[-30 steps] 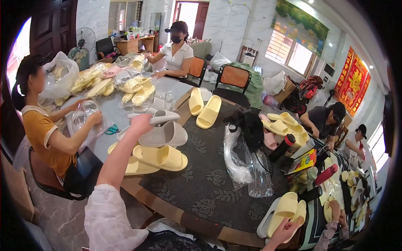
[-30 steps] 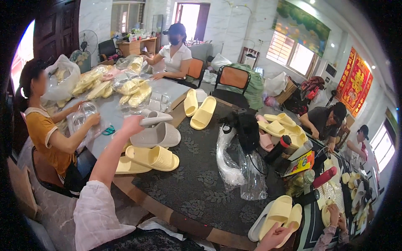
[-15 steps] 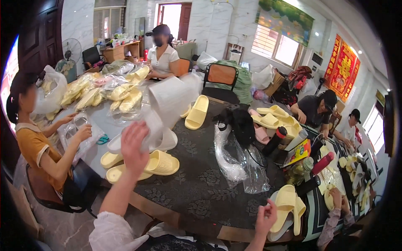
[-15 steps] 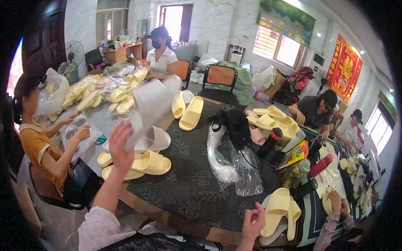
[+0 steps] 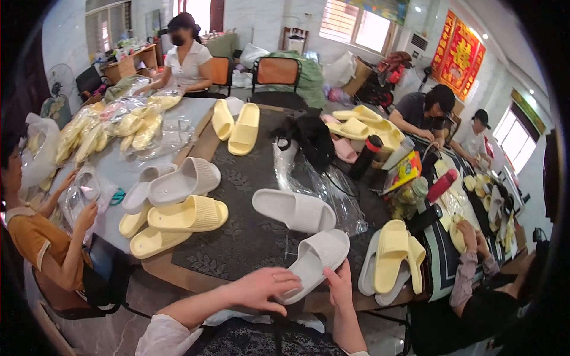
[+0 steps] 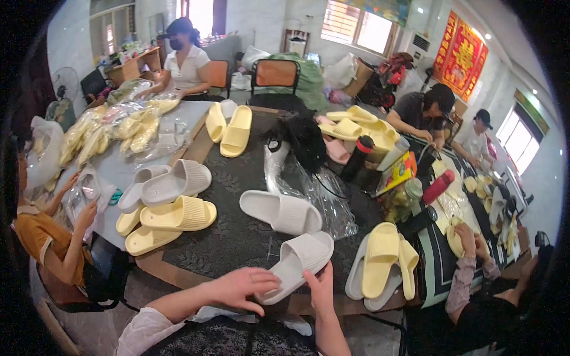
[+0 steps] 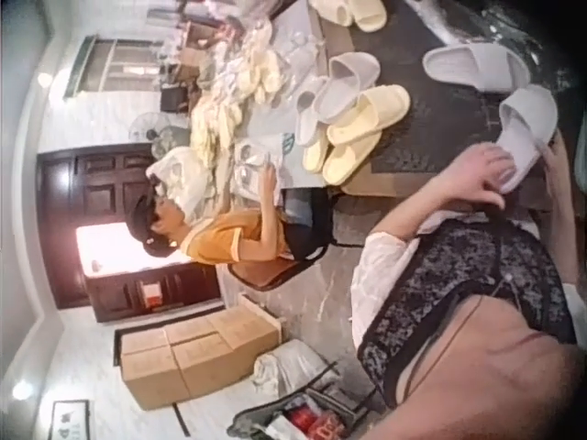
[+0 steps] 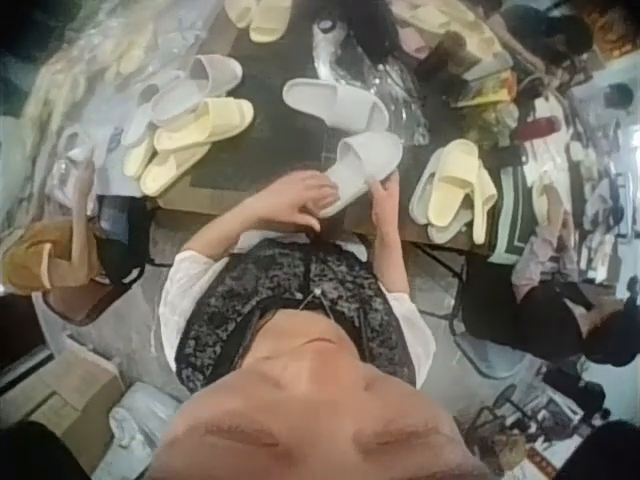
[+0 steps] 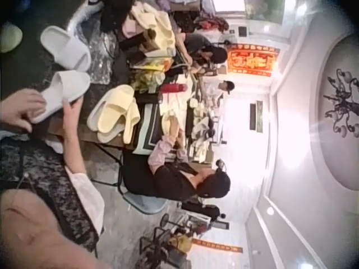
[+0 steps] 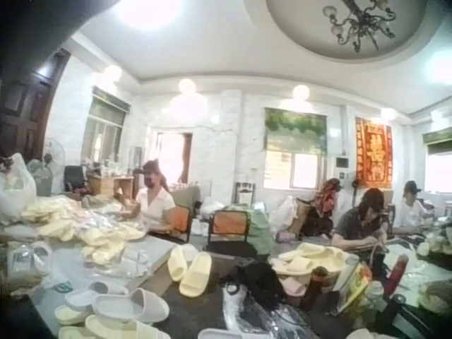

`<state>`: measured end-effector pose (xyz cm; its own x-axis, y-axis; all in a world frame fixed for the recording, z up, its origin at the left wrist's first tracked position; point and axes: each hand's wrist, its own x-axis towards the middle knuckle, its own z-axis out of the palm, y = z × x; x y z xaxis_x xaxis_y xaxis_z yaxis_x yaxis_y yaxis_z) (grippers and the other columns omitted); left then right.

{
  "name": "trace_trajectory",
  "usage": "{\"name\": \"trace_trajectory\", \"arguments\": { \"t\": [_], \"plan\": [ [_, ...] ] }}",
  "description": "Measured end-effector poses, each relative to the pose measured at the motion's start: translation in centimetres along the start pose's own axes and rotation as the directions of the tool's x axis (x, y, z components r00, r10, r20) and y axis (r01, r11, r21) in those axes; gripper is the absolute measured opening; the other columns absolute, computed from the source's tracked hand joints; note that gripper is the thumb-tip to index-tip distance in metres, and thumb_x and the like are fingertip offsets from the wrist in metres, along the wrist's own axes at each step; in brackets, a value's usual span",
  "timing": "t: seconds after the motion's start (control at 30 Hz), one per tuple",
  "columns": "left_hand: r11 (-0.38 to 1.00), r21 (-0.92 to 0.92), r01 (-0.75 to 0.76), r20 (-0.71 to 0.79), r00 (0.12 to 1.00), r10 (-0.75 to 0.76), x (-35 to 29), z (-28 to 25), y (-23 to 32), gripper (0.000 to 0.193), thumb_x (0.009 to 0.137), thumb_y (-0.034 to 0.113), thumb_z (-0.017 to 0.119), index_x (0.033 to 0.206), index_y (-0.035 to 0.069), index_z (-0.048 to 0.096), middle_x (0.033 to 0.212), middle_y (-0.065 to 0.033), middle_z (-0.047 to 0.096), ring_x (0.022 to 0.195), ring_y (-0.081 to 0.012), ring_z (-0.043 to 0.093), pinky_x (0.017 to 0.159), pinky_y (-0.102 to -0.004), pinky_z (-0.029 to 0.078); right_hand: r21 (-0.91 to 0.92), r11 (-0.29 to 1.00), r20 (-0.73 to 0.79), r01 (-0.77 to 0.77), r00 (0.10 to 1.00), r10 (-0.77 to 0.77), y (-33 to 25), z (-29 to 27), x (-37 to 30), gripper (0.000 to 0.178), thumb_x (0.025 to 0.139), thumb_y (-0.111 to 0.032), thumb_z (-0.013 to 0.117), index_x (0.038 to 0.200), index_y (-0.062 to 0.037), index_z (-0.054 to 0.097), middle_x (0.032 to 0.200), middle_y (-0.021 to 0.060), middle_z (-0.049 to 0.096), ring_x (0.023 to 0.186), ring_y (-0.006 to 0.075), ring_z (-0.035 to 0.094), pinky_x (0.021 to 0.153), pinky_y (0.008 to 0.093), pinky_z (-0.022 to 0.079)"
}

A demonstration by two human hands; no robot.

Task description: Inspecting and pairing slippers on a table in a workshop.

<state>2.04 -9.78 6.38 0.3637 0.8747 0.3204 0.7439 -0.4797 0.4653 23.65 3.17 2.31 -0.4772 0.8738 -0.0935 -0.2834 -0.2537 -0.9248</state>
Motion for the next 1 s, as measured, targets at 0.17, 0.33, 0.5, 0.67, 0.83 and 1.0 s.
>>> {"name": "trace_trajectory", "arguments": {
  "t": [0.17,0.33,0.5,0.67,0.83,1.0],
  "plan": [
    [0.975,0.124,0.186,-0.38,0.916,-0.127,4.0,-2.5,-6.2,0.062,0.075,0.03,0.074,0.129,0.007,0.051,0.133,-0.0202,0.049,0.123,-0.0396,0.046,0.105,-0.0475,0.039,-0.11,0.993,-0.103,0.053,0.993,-0.064,1.8,-4.8,-1.5,0.074,0.082,0.001,0.062,0.145,0.0008,0.024,0.14,0.0158,0.042,0.128,0.0252,0.044,0.109,0.0375,0.033],
    [0.89,0.245,0.384,-0.329,0.897,-0.296,6.6,0.2,-15.5,0.059,0.074,0.021,0.073,0.128,0.009,0.052,0.138,-0.0219,0.045,0.127,-0.0413,0.043,0.106,-0.0477,0.039,-0.125,0.991,-0.158,0.05,0.985,-0.07,3.1,-5.1,-2.4,0.073,0.083,0.002,0.061,0.146,0.0009,0.022,0.141,0.016,0.041,0.13,0.0253,0.042,0.11,0.0372,0.031],
    [0.872,0.238,0.427,-0.029,0.901,-0.433,7.0,2.0,-12.9,0.049,0.074,0.016,0.072,0.12,0.009,0.057,0.128,-0.0212,0.049,0.118,-0.0374,0.051,0.096,-0.0446,0.047,-0.206,0.978,-0.258,-0.015,0.965,-0.039,3.1,-5.8,-3.4,0.072,0.084,0.001,0.056,0.148,0.0015,0.021,0.141,0.0156,0.042,0.121,0.0225,0.049,0.102,0.0336,0.04],
    [0.782,0.362,0.507,-0.08,0.853,-0.516,3.5,3.5,-8.3,0.036,0.075,0.02,0.073,0.106,0.007,0.061,0.108,-0.0158,0.056,0.101,-0.0327,0.059,0.077,-0.0423,0.053,-0.43,0.889,-0.111,0.157,0.968,-0.225,5.1,-7.5,-2.0,0.08,0.083,-0.012,0.066,0.147,0.0022,0.021,0.136,0.0214,0.044,0.123,0.0271,0.048,0.101,0.0375,0.041],
    [0.77,0.269,0.579,-0.082,0.81,-0.58,-0.5,4.7,-3.9,0.032,0.079,0.03,0.072,0.096,0.005,0.059,0.092,-0.0167,0.061,0.082,-0.0353,0.064,0.067,-0.0448,0.053,-0.863,0.503,-0.045,0.041,0.986,-0.158,2.4,-3.9,-1.0,0.086,0.076,-0.027,0.075,0.144,0.0004,0.031,0.12,0.0198,0.052,0.102,0.0301,0.057,0.089,0.0366,0.047],
    [0.728,0.151,0.668,0.149,0.713,-0.685,-3.0,5.6,0.8,0.041,0.084,0.042,0.066,0.098,0.004,0.06,0.083,-0.0178,0.066,0.076,-0.0353,0.066,0.066,-0.047,0.053,-0.872,0.473,0.071,0.123,0.989,-0.127,2.7,-1.3,0.1,0.079,0.077,-0.022,0.072,0.144,-0.0026,0.035,0.113,0.0161,0.054,0.079,0.0234,0.061,0.074,0.0353,0.052]
  ]
}}
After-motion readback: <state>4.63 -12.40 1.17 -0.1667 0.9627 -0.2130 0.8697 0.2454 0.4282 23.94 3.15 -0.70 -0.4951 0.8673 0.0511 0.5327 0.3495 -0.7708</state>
